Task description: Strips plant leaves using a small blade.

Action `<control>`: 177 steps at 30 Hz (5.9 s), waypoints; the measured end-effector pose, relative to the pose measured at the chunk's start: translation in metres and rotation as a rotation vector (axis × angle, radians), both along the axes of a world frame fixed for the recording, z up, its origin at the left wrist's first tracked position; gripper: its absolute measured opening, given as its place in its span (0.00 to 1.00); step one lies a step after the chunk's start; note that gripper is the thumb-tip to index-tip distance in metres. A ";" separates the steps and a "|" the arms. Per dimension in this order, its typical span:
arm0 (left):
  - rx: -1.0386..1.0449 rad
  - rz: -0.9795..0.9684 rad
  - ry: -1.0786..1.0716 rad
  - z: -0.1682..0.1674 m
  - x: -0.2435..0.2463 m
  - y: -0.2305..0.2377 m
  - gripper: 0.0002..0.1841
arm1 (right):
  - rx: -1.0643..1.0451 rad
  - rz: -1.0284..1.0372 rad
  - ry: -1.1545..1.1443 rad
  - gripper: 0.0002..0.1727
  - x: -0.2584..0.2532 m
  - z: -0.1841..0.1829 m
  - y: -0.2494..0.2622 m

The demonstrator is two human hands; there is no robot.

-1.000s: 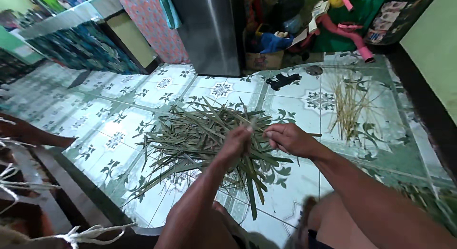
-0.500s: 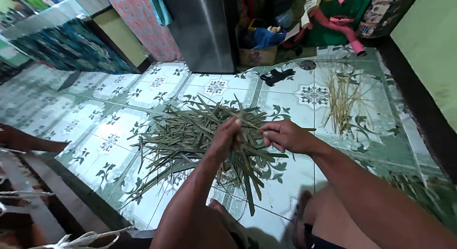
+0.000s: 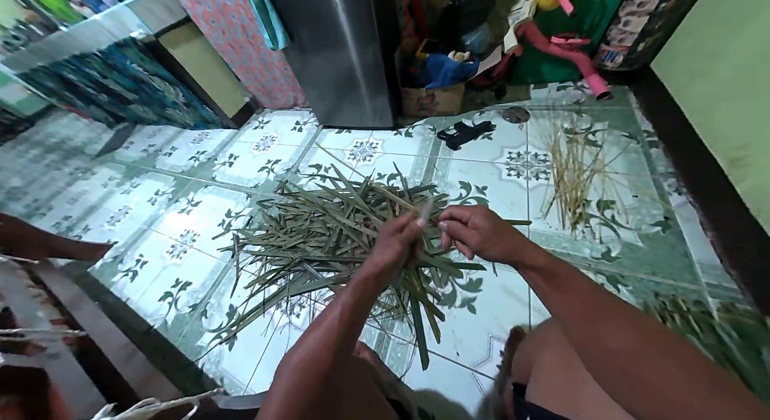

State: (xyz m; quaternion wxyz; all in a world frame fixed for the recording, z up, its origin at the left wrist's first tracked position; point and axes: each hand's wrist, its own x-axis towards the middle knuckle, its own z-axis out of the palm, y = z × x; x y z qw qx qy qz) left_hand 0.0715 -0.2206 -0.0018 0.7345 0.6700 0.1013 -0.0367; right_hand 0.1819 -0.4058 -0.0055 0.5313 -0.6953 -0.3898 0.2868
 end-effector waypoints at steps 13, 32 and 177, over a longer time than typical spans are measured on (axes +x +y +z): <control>-0.135 0.073 -0.043 0.010 -0.007 0.016 0.22 | -0.005 0.057 -0.260 0.16 0.008 -0.002 -0.015; -0.250 0.321 -0.261 0.023 -0.023 0.075 0.22 | -0.133 0.095 -0.070 0.16 0.016 -0.003 -0.026; -0.015 0.286 -0.159 0.009 0.012 0.043 0.19 | 0.018 -0.064 -0.072 0.10 0.032 -0.003 -0.024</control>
